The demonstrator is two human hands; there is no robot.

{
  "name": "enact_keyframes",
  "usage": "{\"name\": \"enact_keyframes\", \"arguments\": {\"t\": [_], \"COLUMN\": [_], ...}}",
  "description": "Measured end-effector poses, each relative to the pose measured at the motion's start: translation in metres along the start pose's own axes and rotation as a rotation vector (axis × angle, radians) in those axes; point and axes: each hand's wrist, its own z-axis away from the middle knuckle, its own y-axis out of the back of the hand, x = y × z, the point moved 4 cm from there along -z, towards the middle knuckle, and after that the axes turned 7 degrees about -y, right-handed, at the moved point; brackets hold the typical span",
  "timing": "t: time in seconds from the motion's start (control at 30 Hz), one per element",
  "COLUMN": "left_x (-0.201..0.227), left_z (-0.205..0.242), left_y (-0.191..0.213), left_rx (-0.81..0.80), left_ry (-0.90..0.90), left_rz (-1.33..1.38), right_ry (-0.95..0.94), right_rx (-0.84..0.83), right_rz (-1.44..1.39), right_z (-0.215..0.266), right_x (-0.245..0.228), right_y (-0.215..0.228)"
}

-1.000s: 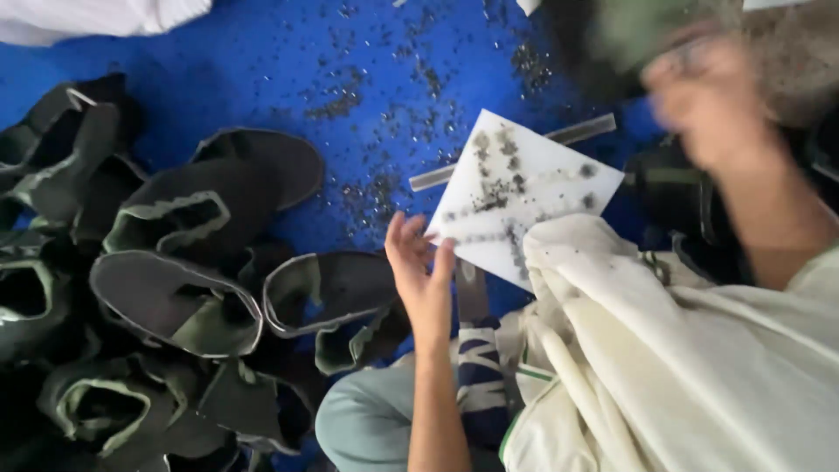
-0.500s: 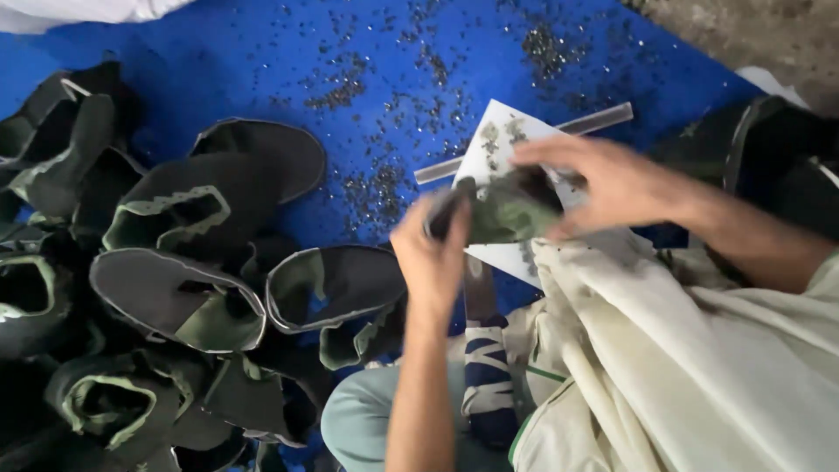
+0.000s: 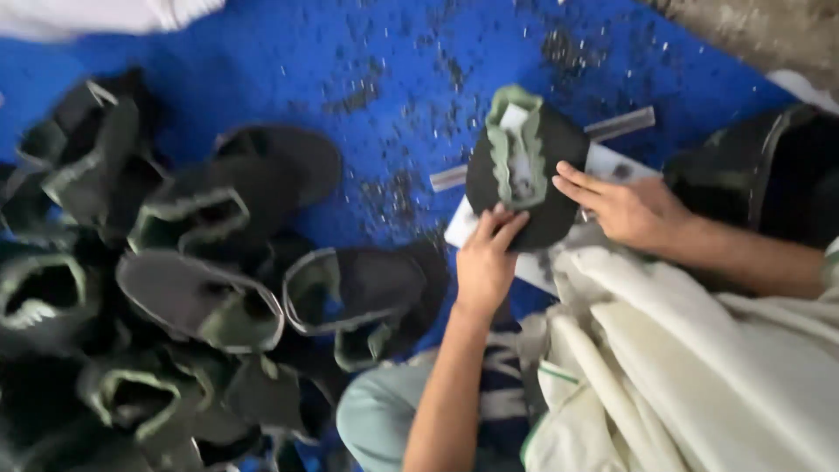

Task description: The person punches holes or sets components into shoe uppers using a punch tool and a mallet.

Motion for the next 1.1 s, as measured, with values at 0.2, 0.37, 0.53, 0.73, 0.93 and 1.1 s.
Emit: {"name": "enact_keyframes", "arguments": {"t": [0.2,0.37,0.53,0.73,0.93,1.1], "left_x": [0.026,0.041,0.07,0.062,0.055,0.102], "left_z": [0.032,0.044,0.088,0.133,0.154,0.118], "left_y": [-0.029,-0.05,0.012,0.003,0.032,0.087], "left_rx": [-0.201,-0.311,-0.344,-0.547,-0.268,-0.104], "left_ry": [-0.106,-0.154,0.233,0.678,0.712,0.931], "left_rz": [-0.348,-0.742,-0.325,-0.269,0.003,0.234], "right_ry": [-0.09,-0.055,-0.364,-0.191,-0.186,-0.028], "right_rx": [-0.125,-0.149,-0.033,-0.328,-0.265,-0.126], "right_rz": [0.059,0.122,-0.797,-1.323,-1.279,-0.972], "right_z": [0.02,-0.013,-0.068,-0.083,-0.08,-0.063], "right_x": [-0.016,-0.01,0.012,0.003,0.003,-0.011], "right_y": [-0.005,-0.01,0.01,-0.057,-0.056,-0.04]}}
